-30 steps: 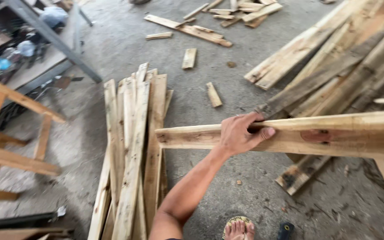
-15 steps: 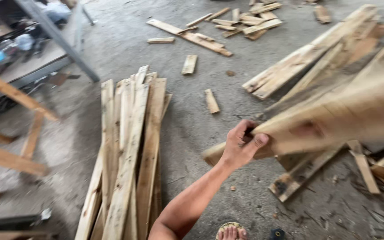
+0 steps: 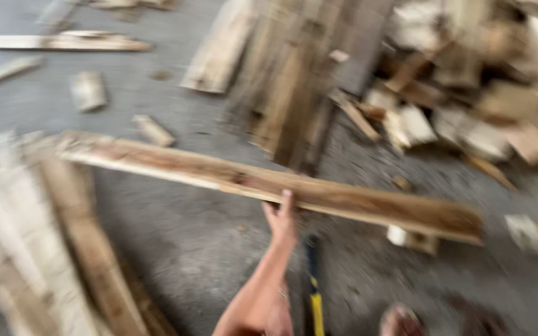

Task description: The person repeatedly hammers a long wooden plank resting on a small block on the floor. They use a hammer in their right hand while stabilizing the plank with their left hand and occasionally their foot. The person adjusts the plank's position multiple times and continues striking it to break or shape the wood.

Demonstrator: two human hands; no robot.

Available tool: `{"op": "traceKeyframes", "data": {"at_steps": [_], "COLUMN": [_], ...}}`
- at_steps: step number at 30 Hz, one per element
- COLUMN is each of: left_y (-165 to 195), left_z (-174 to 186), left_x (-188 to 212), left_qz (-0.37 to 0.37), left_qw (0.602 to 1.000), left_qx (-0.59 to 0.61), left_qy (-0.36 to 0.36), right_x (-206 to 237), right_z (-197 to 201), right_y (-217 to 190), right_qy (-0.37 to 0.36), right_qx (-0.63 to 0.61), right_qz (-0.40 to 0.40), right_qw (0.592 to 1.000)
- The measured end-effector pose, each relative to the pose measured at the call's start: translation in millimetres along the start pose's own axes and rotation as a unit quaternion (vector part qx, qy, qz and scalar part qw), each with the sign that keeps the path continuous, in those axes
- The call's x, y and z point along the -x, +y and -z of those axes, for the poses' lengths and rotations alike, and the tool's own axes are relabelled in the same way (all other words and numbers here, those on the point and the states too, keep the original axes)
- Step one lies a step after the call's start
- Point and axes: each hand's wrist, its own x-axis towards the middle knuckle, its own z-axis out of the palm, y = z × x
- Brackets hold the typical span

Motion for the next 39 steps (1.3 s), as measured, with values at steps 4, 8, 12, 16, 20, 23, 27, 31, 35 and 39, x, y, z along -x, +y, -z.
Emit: {"op": "traceKeyframes", "data": {"at_steps": [4,8,12,16,20,23,27,31,35,39], "left_y": [-73,-68,-37,-39,-51,-41,-15,-6,-12,-21], "left_z": [30,55,53,-8,-64,-54,-5,28,42,45], "left_x": [-21,-30,0,9,-16,-33,-49,-58,-60,-62], "left_qz": [0.103,0.245,0.043,-0.192,-0.214,-0.199,-0.203,-0.177,-0.208,-0.179], "left_qw": [0.993,0.955,0.800,0.564,0.329,0.271,0.333,0.324,0.305,0.259], "left_qx": [-0.025,-0.167,-0.581,-0.716,-0.792,-0.820,-0.802,-0.822,-0.827,-0.842], "left_qy": [0.058,0.012,-0.143,-0.365,-0.469,-0.463,-0.453,-0.433,-0.424,-0.437], "right_x": [-21,-23,-17,-18,-19,-8,25,40,35,13], "right_z": [48,49,53,58,47,40,34,4,-33,-72], "right_y": [73,101,95,97,100,86,56,40,44,39], "right_qy": [-0.015,-0.054,-0.082,-0.097,-0.065,-0.061,-0.092,-0.058,-0.034,0.018], "right_qx": [-0.048,-0.158,-0.246,-0.284,-0.257,-0.249,-0.250,-0.214,-0.149,-0.080], "right_qz": [-0.059,0.031,-0.036,-0.030,0.020,0.086,0.214,0.266,0.382,0.556], "right_qw": [0.997,0.985,0.965,0.953,0.964,0.963,0.940,0.938,0.912,0.827]}}
